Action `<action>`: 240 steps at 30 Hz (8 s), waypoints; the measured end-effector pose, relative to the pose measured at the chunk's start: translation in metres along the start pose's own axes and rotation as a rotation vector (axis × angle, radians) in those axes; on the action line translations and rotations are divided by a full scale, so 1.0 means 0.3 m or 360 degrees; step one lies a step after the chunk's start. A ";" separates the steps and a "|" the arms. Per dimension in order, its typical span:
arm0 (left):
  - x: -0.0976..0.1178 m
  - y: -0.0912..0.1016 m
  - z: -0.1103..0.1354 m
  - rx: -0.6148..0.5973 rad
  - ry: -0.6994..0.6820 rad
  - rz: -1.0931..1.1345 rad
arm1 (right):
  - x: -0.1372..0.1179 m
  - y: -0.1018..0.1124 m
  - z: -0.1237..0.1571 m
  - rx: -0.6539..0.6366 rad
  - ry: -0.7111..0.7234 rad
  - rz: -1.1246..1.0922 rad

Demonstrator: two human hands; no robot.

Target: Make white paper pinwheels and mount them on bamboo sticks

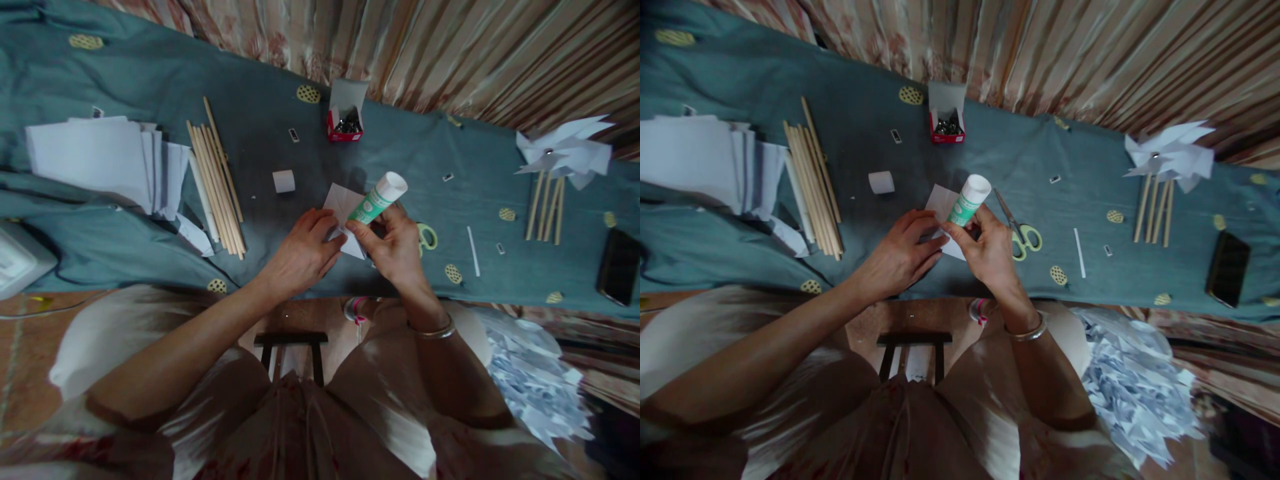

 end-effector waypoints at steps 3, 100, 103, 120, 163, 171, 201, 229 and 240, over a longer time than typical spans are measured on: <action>0.002 0.004 -0.003 -0.0012 0.0019 0.0030 | -0.006 -0.003 0.003 0.0020 0.0001 0.0024; -0.114 0.117 -0.025 0.0639 0.0688 0.0647 | -0.035 -0.039 -0.063 -0.0319 -0.0734 -0.1863; -0.114 0.115 -0.024 0.0642 0.0655 0.0652 | -0.039 -0.039 -0.061 -0.0330 -0.0731 -0.1834; -0.081 0.150 -0.019 0.0420 0.0451 0.0247 | -0.051 -0.044 -0.051 -0.0385 -0.0753 -0.1693; 0.008 0.018 -0.029 -0.0106 -0.0189 -0.0142 | 0.096 0.074 0.035 -0.0205 0.0425 0.0239; 0.009 0.033 -0.037 -0.0117 -0.0284 -0.0265 | 0.098 0.075 0.045 -0.0211 0.0419 0.0223; 0.061 0.024 0.011 0.0044 -0.0326 -0.0103 | 0.090 0.037 0.079 -0.0237 0.0259 -0.0061; 0.048 0.002 0.003 0.0164 -0.0207 0.0152 | 0.075 0.047 0.111 -0.0109 0.0449 0.0118; 0.038 0.006 -0.005 0.0174 -0.0158 0.0221 | 0.059 0.041 0.116 -0.0102 0.0432 0.0207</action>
Point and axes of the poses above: each hand's wrist, its own z-axis away from the middle knuckle, its own y-axis out of the back of the hand, x = y × z, the point moved 1 cm from there along -z, towards the middle knuckle, and after that the axes turned 10 degrees about -y, right-handed, at the moved point
